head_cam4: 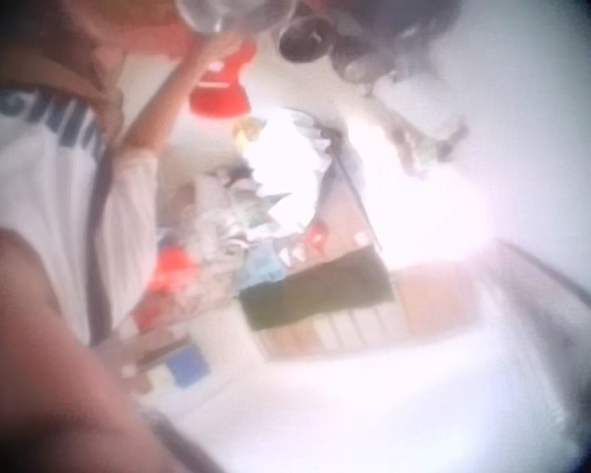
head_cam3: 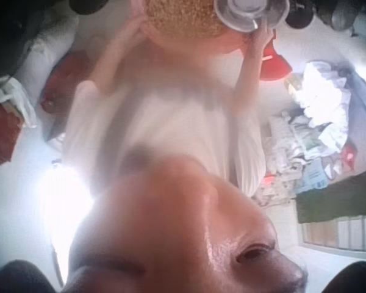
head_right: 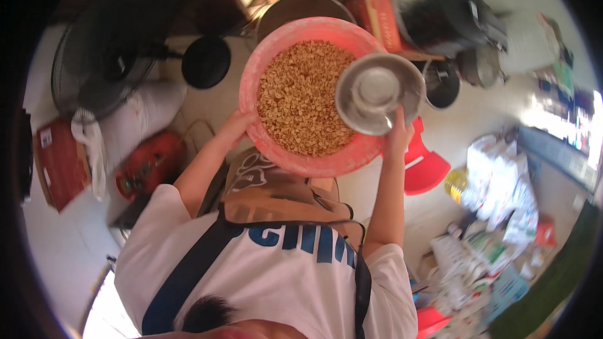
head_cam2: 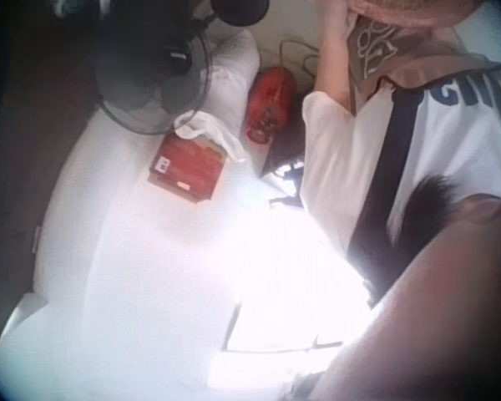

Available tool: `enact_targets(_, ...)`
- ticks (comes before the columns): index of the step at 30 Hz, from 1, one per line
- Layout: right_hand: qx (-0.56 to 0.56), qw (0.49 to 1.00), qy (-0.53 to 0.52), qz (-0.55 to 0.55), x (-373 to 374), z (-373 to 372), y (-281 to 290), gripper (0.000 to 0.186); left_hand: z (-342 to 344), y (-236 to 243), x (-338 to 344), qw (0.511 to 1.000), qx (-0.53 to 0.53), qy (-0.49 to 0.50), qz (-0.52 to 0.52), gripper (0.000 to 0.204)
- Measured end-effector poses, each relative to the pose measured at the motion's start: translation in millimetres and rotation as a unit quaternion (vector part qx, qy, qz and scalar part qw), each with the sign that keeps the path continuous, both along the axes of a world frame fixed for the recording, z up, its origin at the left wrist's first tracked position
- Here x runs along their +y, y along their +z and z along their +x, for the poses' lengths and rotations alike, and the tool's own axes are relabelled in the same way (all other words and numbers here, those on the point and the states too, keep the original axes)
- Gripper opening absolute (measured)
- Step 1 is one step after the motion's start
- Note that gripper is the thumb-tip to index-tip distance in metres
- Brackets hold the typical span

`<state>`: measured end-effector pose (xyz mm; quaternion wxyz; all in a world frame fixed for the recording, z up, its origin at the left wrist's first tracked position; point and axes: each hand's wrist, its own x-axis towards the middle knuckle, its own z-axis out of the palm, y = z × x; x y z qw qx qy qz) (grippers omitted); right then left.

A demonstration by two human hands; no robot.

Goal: The person scoops peanuts from a metal container into a red basin using a metal bowl, then sifts through them by hand before moving several containers and boxes around the room.

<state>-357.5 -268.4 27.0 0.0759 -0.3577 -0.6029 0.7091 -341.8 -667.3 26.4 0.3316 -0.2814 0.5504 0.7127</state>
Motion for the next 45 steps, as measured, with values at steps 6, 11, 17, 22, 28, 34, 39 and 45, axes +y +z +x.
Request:
enact_targets(6,0.091,0.982,-0.162,-0.035,4,124,84,0.038,11,48,32,0.984,0.054,-0.152,-0.074,0.031)
enact_targets(11,0.125,0.96,-0.249,-0.03,92,181,80,0.038,15,112,144,0.959,0.111,-0.256,-0.048,0.03)
enact_targets(17,0.105,0.908,-0.405,0.014,169,390,118,0.042,125,109,275,0.908,0.094,-0.407,0.016,0.041)
enact_targets(22,0.082,0.88,-0.467,-0.017,241,487,105,0.039,180,92,383,0.905,0.076,-0.419,0.025,0.034)
enact_targets(28,0.079,0.822,-0.563,-0.02,281,644,132,0.038,278,74,505,0.818,0.064,-0.569,0.061,0.034)
enact_targets(34,0.035,0.753,-0.656,0.04,315,697,103,0.038,305,81,617,0.784,0.056,-0.613,0.083,0.035)
enact_targets(39,0.038,0.683,-0.729,0.022,326,740,135,0.042,348,73,688,0.724,0.013,-0.685,0.084,0.028)
enact_targets(45,0.024,0.626,-0.78,0.007,388,713,102,0.036,325,71,807,0.693,0.032,-0.719,0.036,0.022)
